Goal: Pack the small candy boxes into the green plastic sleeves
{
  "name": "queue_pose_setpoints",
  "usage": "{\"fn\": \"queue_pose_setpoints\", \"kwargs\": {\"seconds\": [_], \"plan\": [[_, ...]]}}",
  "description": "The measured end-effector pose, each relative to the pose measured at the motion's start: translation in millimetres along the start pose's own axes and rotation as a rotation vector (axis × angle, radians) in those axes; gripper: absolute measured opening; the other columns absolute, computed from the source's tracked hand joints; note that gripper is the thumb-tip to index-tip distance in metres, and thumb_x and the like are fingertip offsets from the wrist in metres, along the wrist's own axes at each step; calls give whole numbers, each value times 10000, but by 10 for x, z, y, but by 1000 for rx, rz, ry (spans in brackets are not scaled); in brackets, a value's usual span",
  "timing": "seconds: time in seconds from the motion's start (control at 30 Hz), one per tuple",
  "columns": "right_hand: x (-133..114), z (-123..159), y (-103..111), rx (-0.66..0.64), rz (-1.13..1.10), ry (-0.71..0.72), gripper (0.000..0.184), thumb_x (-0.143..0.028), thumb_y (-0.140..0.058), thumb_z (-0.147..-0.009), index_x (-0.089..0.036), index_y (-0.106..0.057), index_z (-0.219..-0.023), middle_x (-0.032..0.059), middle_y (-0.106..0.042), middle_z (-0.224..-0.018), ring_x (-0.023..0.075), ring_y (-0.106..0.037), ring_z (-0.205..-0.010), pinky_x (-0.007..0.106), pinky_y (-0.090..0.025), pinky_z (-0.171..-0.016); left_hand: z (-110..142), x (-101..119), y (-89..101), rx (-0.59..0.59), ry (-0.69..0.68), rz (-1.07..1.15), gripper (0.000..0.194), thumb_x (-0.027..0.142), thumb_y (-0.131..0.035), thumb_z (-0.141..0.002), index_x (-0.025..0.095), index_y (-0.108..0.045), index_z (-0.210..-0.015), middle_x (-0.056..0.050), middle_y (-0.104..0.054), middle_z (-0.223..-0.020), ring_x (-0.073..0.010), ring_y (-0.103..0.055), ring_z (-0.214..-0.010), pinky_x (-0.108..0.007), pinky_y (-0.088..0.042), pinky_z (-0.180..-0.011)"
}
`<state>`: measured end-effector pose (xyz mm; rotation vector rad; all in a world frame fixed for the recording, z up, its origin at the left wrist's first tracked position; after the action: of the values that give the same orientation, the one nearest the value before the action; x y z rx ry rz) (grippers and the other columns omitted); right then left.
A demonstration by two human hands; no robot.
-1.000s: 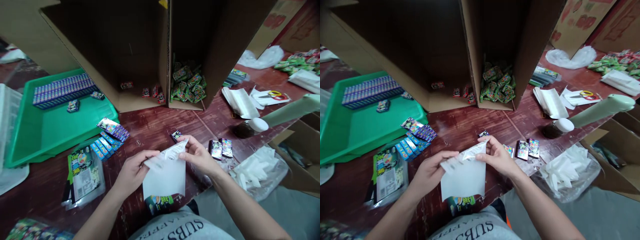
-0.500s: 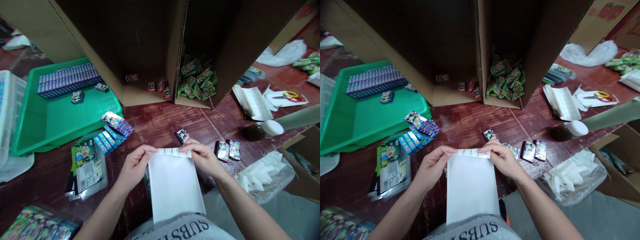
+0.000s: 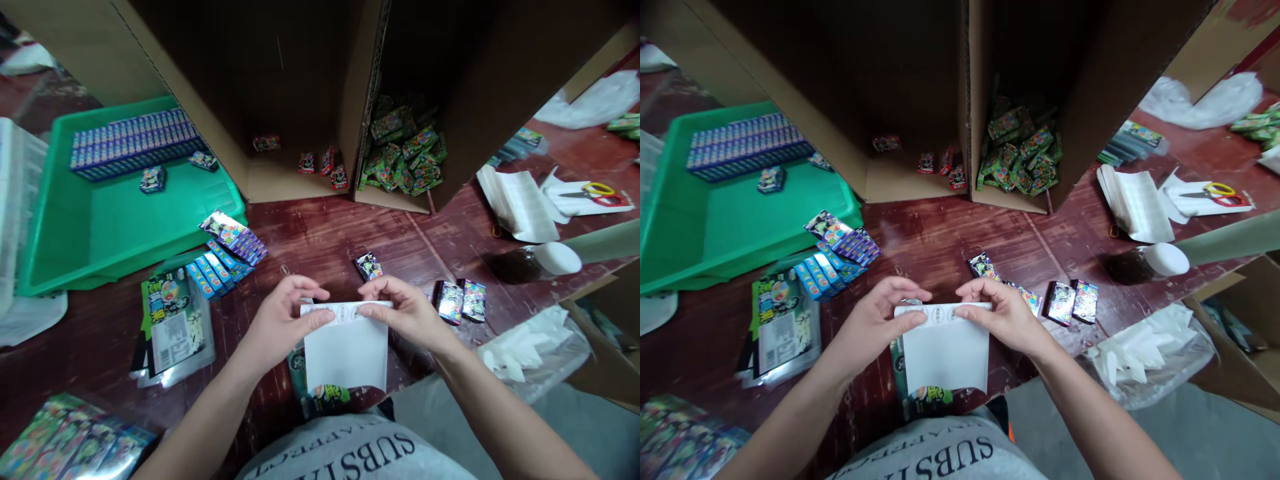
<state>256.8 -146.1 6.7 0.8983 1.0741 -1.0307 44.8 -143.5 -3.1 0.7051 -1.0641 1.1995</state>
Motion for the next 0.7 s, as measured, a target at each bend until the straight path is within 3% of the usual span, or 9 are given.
{"fn": "queue_pose_setpoints", "kwargs": {"seconds": [0.07, 0.17, 0.27, 0.43, 0.53, 0.63, 0.7], "plan": [[3, 9, 0, 13, -13, -17, 317, -392, -845, -819, -238, -713, -1063, 8, -685, -931, 148, -634, -832, 255, -503, -721, -8, -60, -60, -73, 78, -39, 272, 385, -811, -805, 190, -708, -964, -21, -738, -874, -143, -658, -726, -237, -497, -646], [90, 20, -52, 11, -71, -101, 322, -434, -852, -799, -215, -697, -976, -3, -670, -857, 134, -595, -722, 248, -470, -633, 0, -82, -9, 9, 67, -104, 247, 416, -770, -835, 172, -751, -868, -10, -696, -754, -119, -586, -634, -217, -436, -574], [123, 14, -111, 19, -88, -110, 277, -452, -810, -844, -206, -702, -909, -3, -661, -815, 131, -571, -692, 246, -438, -605, 18, -91, 50, 93, 40, -103, 253, 408, -806, -790, 183, -759, -896, -14, -708, -783, -131, -591, -650, -221, -439, -577], [78, -38, -238, -13, -76, -59, 266, -462, -777, -873, -215, -729, -959, 18, -695, -883, 144, -593, -729, 247, -435, -612, 64, -60, 106, 126, -10, -111, 228, 398, -807, -792, 188, -760, -866, -33, -742, -853, -157, -631, -737, -230, -476, -637], [80, -48, -270, 41, -44, -42, 280, -477, -782, -862, -202, -732, -876, 10, -685, -827, 139, -574, -705, 246, -417, -605, 104, -120, 158, 116, 47, -86, 293, 464, -808, -797, 181, -769, -866, -20, -732, -800, -138, -606, -679, -218, -451, -596], [138, -25, -269, 77, -57, -78, 330, -509, -776, -859, -190, -712, -806, -15, -632, -721, 118, -517, -629, 240, -374, -565, 141, -229, 247, 152, 123, -46, 470, 606, -749, -812, 152, -729, -695, 6, -636, -596, -104, -502, -532, -211, -374, -502], [173, -8, -248, 63, -80, -105, 336, -515, -775, -860, -186, -714, -824, -16, -634, -726, 116, -519, -628, 239, -378, -569, 159, -273, 300, 190, 127, -33, 491, 616, -765, -792, 146, -721, -657, 2, -649, -599, -108, -515, -546, -219, -403, -528]]}}
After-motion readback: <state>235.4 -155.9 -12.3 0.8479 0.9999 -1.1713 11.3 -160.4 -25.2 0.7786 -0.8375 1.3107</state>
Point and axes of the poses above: each hand's wrist, its own z-axis away from the middle knuckle, its own y-axis out of the back of the hand, x = y × z, the point moved 7 cm from there along -z, towards the middle knuckle
